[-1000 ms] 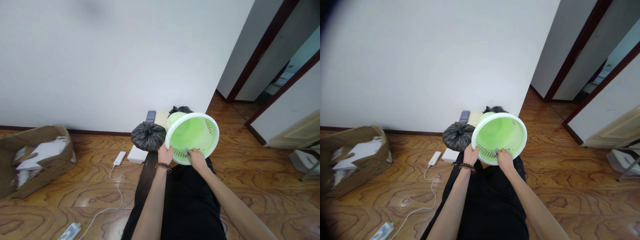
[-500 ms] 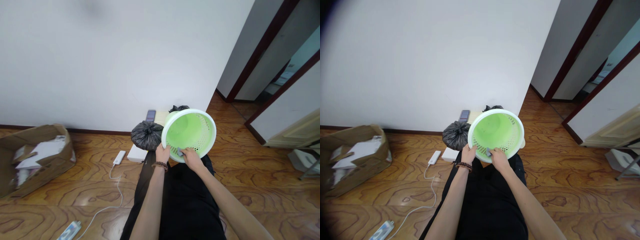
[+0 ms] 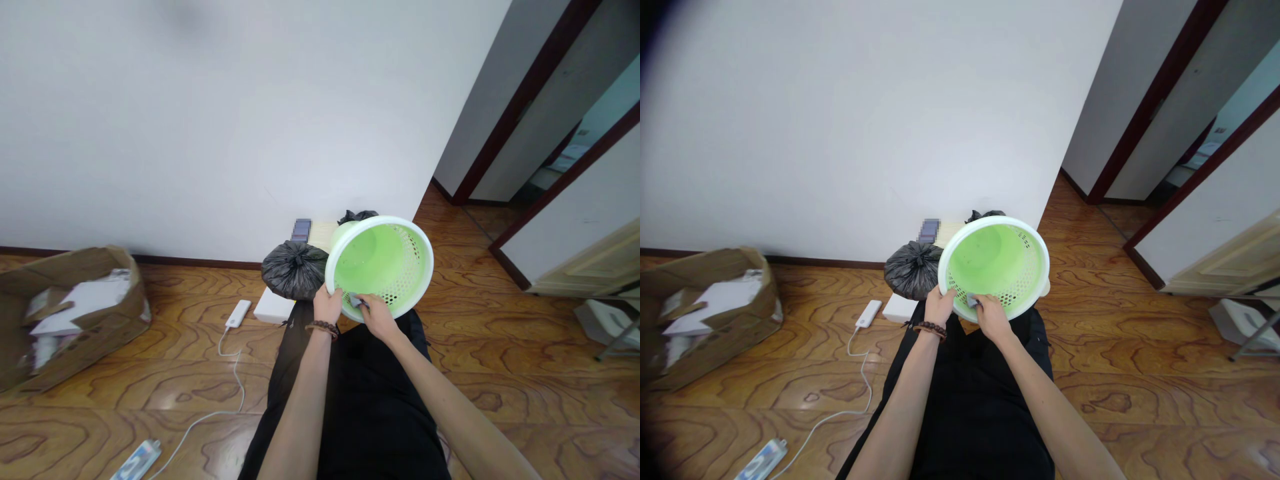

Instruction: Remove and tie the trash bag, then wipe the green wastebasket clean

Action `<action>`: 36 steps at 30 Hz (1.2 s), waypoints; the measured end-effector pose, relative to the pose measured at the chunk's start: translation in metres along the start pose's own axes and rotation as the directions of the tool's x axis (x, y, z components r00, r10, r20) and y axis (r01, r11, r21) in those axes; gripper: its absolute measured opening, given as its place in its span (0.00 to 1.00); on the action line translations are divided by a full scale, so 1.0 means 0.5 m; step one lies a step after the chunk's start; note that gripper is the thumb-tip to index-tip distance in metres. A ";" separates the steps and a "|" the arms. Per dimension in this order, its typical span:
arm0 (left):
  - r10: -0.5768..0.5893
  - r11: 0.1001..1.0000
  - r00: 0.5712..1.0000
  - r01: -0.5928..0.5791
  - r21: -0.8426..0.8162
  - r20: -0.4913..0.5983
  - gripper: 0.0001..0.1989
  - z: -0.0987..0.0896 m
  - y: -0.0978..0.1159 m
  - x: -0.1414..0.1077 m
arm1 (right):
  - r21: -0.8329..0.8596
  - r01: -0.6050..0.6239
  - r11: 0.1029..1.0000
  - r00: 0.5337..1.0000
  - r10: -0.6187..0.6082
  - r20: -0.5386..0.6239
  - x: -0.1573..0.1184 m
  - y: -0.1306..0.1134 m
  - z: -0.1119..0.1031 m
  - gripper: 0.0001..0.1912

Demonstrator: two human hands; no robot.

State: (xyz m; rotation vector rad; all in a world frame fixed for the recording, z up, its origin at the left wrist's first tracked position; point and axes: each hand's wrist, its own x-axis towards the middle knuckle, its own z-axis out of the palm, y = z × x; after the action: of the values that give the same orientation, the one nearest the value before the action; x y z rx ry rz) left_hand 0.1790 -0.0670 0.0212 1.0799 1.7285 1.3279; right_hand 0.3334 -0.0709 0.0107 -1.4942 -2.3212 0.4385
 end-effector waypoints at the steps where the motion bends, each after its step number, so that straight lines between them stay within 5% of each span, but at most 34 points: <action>1: 0.003 1.000 1.000 -0.003 0.008 -0.001 0.09 0.000 0.000 0.000 | -0.028 0.005 1.000 1.000 -0.005 -0.001 -0.001 0.000 -0.002 0.18; 9: -0.004 0.997 0.999 0.007 -0.080 0.032 0.10 0.010 -0.002 -0.002 | -0.392 -0.140 0.909 0.989 0.144 -0.020 -0.016 0.044 -0.050 0.18; 13: -0.025 0.998 0.999 0.028 -0.063 0.049 0.11 0.012 0.006 -0.002 | -0.294 -0.217 0.931 0.974 0.227 -0.001 -0.004 0.011 -0.029 0.17; 17: 0.017 1.000 0.999 -0.017 -0.003 0.047 0.11 0.004 0.017 -0.004 | -0.127 -0.177 0.976 0.982 0.184 0.046 0.004 -0.026 -0.004 0.17; 21: 0.052 0.999 0.996 -0.053 0.004 0.073 0.11 0.003 0.014 -0.006 | -0.262 -0.130 0.956 0.988 0.146 0.044 -0.006 -0.005 -0.015 0.15; 26: 0.036 0.997 0.997 -0.031 -0.069 0.073 0.12 0.018 0.005 -0.009 | -0.425 -0.222 0.878 0.974 0.217 -0.060 -0.008 0.038 -0.049 0.13; 31: 0.029 0.998 0.999 -0.026 -0.066 0.039 0.13 0.018 0.015 -0.015 | -0.232 -0.248 0.940 0.962 0.267 0.050 0.011 0.005 -0.034 0.15; 36: 0.057 0.998 0.998 -0.057 -0.006 0.040 0.14 0.014 0.020 -0.019 | -0.112 -0.140 0.984 0.986 0.149 0.076 0.010 -0.015 -0.015 0.15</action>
State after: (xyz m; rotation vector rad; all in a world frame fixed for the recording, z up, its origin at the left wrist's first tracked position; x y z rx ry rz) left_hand 0.1910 -0.0714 0.0298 1.1527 1.6759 1.3357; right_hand 0.3289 -0.0688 0.0212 -1.7341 -2.3424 0.4285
